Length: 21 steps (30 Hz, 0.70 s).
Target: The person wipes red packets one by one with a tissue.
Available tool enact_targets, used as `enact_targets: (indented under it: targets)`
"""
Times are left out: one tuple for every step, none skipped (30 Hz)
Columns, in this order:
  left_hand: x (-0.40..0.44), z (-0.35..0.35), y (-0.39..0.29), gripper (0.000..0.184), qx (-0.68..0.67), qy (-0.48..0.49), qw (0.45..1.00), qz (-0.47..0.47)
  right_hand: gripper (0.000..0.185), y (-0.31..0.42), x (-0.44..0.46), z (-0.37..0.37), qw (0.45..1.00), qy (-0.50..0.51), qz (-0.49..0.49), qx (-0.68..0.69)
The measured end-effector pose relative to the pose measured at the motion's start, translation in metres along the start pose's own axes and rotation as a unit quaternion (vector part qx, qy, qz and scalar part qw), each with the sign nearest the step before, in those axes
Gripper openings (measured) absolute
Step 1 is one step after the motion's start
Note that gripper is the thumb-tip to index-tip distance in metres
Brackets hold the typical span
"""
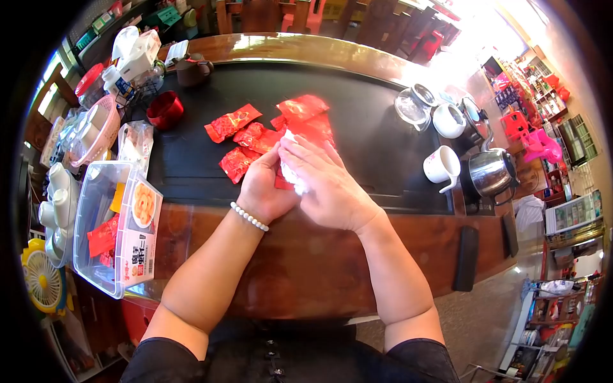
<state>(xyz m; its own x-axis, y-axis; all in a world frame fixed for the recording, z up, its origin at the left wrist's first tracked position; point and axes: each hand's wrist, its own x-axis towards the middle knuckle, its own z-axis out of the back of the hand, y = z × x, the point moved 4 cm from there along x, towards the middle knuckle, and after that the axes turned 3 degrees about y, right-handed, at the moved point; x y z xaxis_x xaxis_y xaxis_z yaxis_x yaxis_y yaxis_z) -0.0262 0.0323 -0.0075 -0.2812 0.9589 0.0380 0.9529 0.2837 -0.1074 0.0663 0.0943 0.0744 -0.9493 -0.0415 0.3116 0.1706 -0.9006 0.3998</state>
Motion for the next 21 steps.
enact_targets:
  targets:
    - [0.0,-0.001,-0.001,0.036,0.008,0.017,1.0,0.002,0.056,-0.001,0.0,0.002,1.0,-0.005,0.011,0.0]
    - [-0.001,-0.002,-0.002,0.036,0.015,0.034,0.999,0.004,0.052,-0.001,-0.001,0.004,1.0,-0.025,0.017,0.009]
    - [-0.002,-0.006,-0.002,0.035,0.022,0.05,0.998,0.005,0.049,-0.001,-0.001,0.005,0.999,-0.045,0.024,0.018]
    - [-0.004,-0.01,-0.001,0.036,0.042,-0.025,0.999,-0.004,0.046,-0.001,-0.001,0.006,0.997,-0.065,0.031,0.027]
    - [-0.003,-0.008,-0.001,0.037,0.055,-0.028,0.998,0.004,0.043,-0.004,-0.002,0.007,0.995,-0.089,0.023,0.033]
    - [-0.002,-0.006,-0.002,0.038,0.069,-0.031,0.997,0.011,0.04,-0.008,-0.004,0.007,0.993,-0.113,0.016,0.038]
    - [-0.001,-0.005,-0.003,0.039,0.082,-0.034,0.996,0.018,0.038,-0.012,-0.006,0.007,0.99,-0.137,0.009,0.044]
    - [-0.001,-0.004,-0.005,0.04,0.073,-0.045,0.996,0.003,0.037,-0.015,-0.009,0.008,0.985,-0.168,0.008,0.036]
    - [-0.001,-0.01,-0.006,0.042,0.063,-0.056,0.996,-0.013,0.036,-0.019,-0.011,0.008,0.975,-0.212,-0.02,0.063]
    - [-0.001,-0.014,-0.006,0.044,0.054,-0.066,0.996,-0.029,0.036,-0.02,-0.013,0.007,0.962,-0.255,-0.046,0.089]
    - [0.0,-0.014,-0.005,0.044,0.062,-0.081,0.995,-0.023,0.036,-0.023,-0.014,0.008,0.945,-0.296,-0.072,0.115]
    - [0.0,-0.014,-0.004,0.044,0.069,-0.096,0.993,-0.019,0.036,-0.022,-0.012,0.008,0.941,-0.304,-0.058,0.136]
    - [0.0,-0.015,-0.001,0.044,0.077,-0.11,0.991,-0.014,0.037,-0.016,-0.008,0.007,0.956,-0.272,-0.032,0.101]
    - [0.0,-0.017,0.003,0.041,0.098,-0.113,0.989,-0.01,0.038,-0.008,-0.005,0.005,0.968,-0.241,-0.008,0.064]
    - [-0.003,-0.019,0.003,0.041,0.129,-0.111,0.985,-0.007,0.04,-0.001,-0.002,0.001,0.977,-0.209,0.017,0.028]
    - [-0.006,-0.022,0.004,0.04,0.16,-0.109,0.981,-0.003,0.042,0.002,0.0,-0.006,0.988,-0.152,0.02,-0.009]
    - [-0.009,-0.025,0.005,0.04,0.146,-0.102,0.984,0.011,0.042,0.0,0.0,-0.005,0.987,-0.154,0.006,-0.042]
    - [-0.008,-0.021,0.006,0.039,0.142,-0.095,0.985,0.016,0.041,-0.004,-0.001,-0.003,0.985,-0.156,-0.007,-0.074]
    - [-0.004,-0.015,0.007,0.039,0.138,-0.088,0.986,0.019,0.041,-0.008,-0.002,-0.001,0.982,-0.156,-0.019,-0.107]
    - [-0.002,-0.012,0.009,0.039,0.134,-0.079,0.988,0.022,0.039,-0.015,-0.003,0.002,0.976,-0.185,-0.034,-0.112]
    - [-0.002,-0.015,0.01,0.038,0.132,-0.076,0.988,0.026,0.039,-0.022,-0.006,0.002,0.976,-0.198,-0.052,-0.08]
